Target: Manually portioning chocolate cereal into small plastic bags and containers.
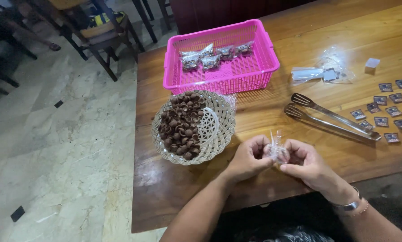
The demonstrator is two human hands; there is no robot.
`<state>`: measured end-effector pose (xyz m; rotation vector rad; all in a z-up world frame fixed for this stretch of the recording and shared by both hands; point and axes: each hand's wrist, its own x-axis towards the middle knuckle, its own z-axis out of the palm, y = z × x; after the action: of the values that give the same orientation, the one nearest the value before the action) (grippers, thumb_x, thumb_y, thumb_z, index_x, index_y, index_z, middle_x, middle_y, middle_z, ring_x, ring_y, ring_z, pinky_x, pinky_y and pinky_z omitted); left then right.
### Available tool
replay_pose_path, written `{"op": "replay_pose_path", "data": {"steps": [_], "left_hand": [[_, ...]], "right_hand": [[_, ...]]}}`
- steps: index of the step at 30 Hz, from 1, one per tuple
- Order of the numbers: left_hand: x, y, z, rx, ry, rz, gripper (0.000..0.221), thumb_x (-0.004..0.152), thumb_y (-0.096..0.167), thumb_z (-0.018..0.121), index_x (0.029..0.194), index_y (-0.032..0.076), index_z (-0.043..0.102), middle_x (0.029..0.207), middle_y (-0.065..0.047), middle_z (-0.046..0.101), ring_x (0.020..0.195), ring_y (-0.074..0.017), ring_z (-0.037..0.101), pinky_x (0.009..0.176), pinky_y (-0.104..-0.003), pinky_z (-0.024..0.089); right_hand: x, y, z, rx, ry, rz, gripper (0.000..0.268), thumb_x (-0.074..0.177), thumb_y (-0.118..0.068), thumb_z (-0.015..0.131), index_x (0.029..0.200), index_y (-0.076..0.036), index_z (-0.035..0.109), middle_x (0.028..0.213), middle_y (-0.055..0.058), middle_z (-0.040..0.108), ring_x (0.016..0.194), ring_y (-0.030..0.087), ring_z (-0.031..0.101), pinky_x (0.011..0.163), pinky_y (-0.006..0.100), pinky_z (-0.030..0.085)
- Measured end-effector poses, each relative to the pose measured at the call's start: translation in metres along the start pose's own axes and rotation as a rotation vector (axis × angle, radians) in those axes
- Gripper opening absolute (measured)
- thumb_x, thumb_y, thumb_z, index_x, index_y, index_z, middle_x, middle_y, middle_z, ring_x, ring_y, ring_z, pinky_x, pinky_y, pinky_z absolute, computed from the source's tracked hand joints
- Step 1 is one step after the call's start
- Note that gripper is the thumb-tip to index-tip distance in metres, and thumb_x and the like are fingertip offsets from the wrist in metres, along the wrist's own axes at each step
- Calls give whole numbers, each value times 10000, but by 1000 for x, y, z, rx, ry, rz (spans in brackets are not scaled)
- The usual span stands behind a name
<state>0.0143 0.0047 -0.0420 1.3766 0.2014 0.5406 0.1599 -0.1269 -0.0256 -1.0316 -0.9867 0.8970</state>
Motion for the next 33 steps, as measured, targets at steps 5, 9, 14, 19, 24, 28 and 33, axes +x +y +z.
{"op": "replay_pose_path", "data": {"steps": [5, 9, 14, 19, 24, 28, 33], "left_hand": [[-3, 18, 19, 138, 231, 73, 78, 861, 23, 660, 847, 87, 619, 620, 6, 543, 541, -39, 489, 483, -164, 385], [-1, 11, 18, 454, 380, 260, 204, 742, -33, 726, 900, 82, 666, 681, -91, 567, 505, -183, 582, 432, -257, 458], [-2, 19, 23, 688, 446, 460, 277, 745, -60, 635, 998, 49, 607, 876, -120, 554, 587, -280, 608, 491, -315, 505], [-4, 24, 24, 916, 458, 556, 189, 739, 24, 640, 901, 97, 573, 785, -58, 498, 645, -279, 614, 555, -341, 520], [-1, 17, 22, 929, 449, 575, 179, 719, -2, 617, 828, 119, 542, 721, -27, 456, 616, -264, 586, 552, -314, 503], [-2, 26, 18, 864, 531, 545, 198, 675, -6, 664, 777, 125, 556, 672, -52, 509, 613, -274, 620, 569, -310, 537], [-1, 30, 16, 890, 599, 543, 199, 665, 28, 702, 709, 170, 570, 634, 5, 541, 578, -188, 613, 561, -258, 534]], "right_hand": [[7, 8, -2, -212, 8, -4, 300, 661, 103, 792, 685, -40, 529, 618, 66, 563, 601, 157, 538, 563, 269, 416], [11, 6, 1, -384, 116, -51, 341, 658, 52, 820, 604, -75, 509, 551, 34, 582, 541, 118, 518, 522, 231, 392], [15, -16, 19, -530, 296, -25, 259, 713, 16, 745, 592, -86, 540, 489, 18, 515, 484, 91, 449, 449, 226, 351], [14, -34, 42, -657, 458, -18, 121, 742, 33, 708, 791, -65, 656, 561, 93, 545, 506, 122, 503, 464, 257, 429], [11, -32, 41, -660, 503, -87, 285, 758, 74, 640, 1001, -60, 574, 662, 114, 529, 510, 155, 536, 475, 278, 457], [13, -23, 35, -1028, 488, -333, 173, 733, 41, 645, 846, -62, 562, 681, 134, 470, 597, 347, 574, 560, 347, 494], [14, -18, 31, -1116, 406, -368, 158, 703, -14, 657, 741, -116, 542, 643, 86, 466, 591, 314, 582, 559, 365, 493]]}}
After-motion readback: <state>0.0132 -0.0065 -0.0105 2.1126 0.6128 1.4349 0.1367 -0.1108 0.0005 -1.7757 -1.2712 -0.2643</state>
